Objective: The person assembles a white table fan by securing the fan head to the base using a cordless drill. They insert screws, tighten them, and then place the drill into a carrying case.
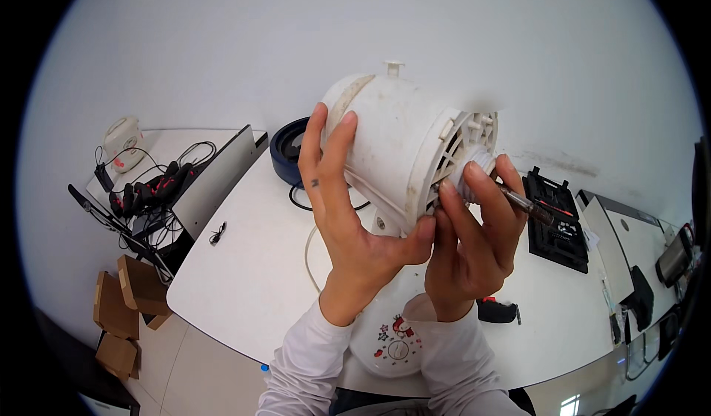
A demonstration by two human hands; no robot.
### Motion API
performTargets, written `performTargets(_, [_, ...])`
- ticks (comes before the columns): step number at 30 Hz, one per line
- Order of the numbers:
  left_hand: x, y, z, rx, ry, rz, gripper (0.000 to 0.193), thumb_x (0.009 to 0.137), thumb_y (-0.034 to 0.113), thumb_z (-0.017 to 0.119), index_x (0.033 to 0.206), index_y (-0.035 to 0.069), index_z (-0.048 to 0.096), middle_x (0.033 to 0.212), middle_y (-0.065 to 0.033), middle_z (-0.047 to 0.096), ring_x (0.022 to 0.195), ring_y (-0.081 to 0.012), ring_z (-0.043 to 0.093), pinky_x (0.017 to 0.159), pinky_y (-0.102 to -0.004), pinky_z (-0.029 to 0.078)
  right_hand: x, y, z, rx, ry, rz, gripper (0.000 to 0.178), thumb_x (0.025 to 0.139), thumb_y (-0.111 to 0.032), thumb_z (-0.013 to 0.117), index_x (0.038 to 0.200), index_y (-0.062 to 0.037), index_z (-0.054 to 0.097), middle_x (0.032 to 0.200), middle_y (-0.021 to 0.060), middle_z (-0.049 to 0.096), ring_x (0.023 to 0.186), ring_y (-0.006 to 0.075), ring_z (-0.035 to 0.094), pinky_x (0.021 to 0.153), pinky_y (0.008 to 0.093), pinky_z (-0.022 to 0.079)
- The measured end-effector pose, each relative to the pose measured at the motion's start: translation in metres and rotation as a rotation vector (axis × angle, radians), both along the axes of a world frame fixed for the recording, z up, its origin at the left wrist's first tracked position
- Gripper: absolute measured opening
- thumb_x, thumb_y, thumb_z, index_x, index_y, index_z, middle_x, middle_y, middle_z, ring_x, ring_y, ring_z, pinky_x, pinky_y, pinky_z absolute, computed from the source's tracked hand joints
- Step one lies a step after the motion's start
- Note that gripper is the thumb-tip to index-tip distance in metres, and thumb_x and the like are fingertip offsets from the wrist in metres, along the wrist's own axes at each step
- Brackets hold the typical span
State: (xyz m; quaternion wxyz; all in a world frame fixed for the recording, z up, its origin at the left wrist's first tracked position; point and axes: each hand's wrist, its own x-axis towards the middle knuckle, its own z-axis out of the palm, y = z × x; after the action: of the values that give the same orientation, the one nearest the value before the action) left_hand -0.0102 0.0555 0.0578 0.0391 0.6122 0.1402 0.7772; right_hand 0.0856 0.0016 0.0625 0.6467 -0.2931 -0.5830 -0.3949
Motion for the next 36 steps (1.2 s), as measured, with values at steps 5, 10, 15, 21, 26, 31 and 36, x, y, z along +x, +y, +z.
performTargets(5, [0.003,0.004,0.002,0.074,0.031,0.065,0.083,0.07,0.053,0.066,0.135,0.004,0.046,0.141,-0.0253,0.038,0.126,-0.042,0.043,0.102,-0.0579,0.027,-0.003,0.002,0.0,0.01,0.014,0.005,0.025,0.073,-0.007,0.072,0.098,-0.0048,0.073,0.112,0.003,0.064,0.113,0.0346,0.052,0.086,0.0381,0.049])
performTargets(10, [0.003,0.005,0.002,0.086,0.035,0.102,0.083,0.072,0.058,0.063,0.134,0.005,0.047,0.14,-0.0236,0.041,0.127,-0.0409,0.042,0.104,-0.0608,0.021,-0.004,0.003,-0.001,0.017,0.012,0.004,0.025,0.075,-0.008,0.071,0.099,-0.0055,0.073,0.115,0.003,0.064,0.115,0.0349,0.05,0.088,0.0393,0.048])
performTargets(15, [0.005,0.004,0.001,0.064,0.03,0.089,0.082,0.073,0.058,0.062,0.134,0.005,0.047,0.14,-0.0236,0.041,0.126,-0.041,0.042,0.103,-0.0592,0.023,-0.001,0.003,-0.003,-0.003,-0.015,0.02,0.025,0.077,-0.009,0.071,0.102,-0.0071,0.072,0.118,0.004,0.062,0.119,0.0354,0.047,0.089,0.0397,0.048])
performTargets(21, [0.003,0.006,0.002,0.092,0.047,0.111,0.081,0.074,0.056,0.063,0.134,0.005,0.047,0.14,-0.0234,0.04,0.122,-0.0401,0.045,0.102,-0.0551,0.027,-0.004,0.003,-0.002,-0.014,-0.003,0.006,0.025,0.078,-0.007,0.069,0.103,-0.0077,0.071,0.118,0.0047,0.061,0.118,0.0358,0.047,0.088,0.0391,0.047])
performTargets(26, [-0.001,0.007,0.001,0.067,0.069,0.059,0.081,0.072,0.052,0.067,0.135,0.005,0.045,0.141,-0.0233,0.039,0.122,-0.0398,0.044,0.102,-0.054,0.028,-0.002,0.002,0.0,-0.033,-0.023,-0.038,0.024,0.078,-0.006,0.069,0.102,-0.0075,0.071,0.117,0.0048,0.062,0.114,0.0353,0.05,0.086,0.0384,0.048])
performTargets(31, [-0.005,0.004,0.002,0.049,0.082,-0.01,0.082,0.069,0.042,0.069,0.136,0.004,0.043,0.143,-0.0236,0.035,0.126,-0.0417,0.039,0.103,-0.053,0.03,0.004,-0.003,0.004,-0.01,-0.061,-0.049,0.025,0.078,-0.005,0.068,0.103,-0.0061,0.07,0.116,0.0075,0.063,0.108,0.035,0.056,0.087,0.039,0.05])
performTargets(36, [-0.006,-0.002,0.008,0.04,0.098,-0.053,0.08,0.067,0.031,0.069,0.137,0.005,0.041,0.144,-0.0236,0.033,0.127,-0.0434,0.036,0.103,-0.0503,0.032,0.018,-0.018,0.005,-0.003,-0.053,0.122,0.023,0.081,-0.001,0.063,0.104,-0.0027,0.067,0.113,0.0147,0.062,0.107,0.0377,0.058,0.087,0.0422,0.052])
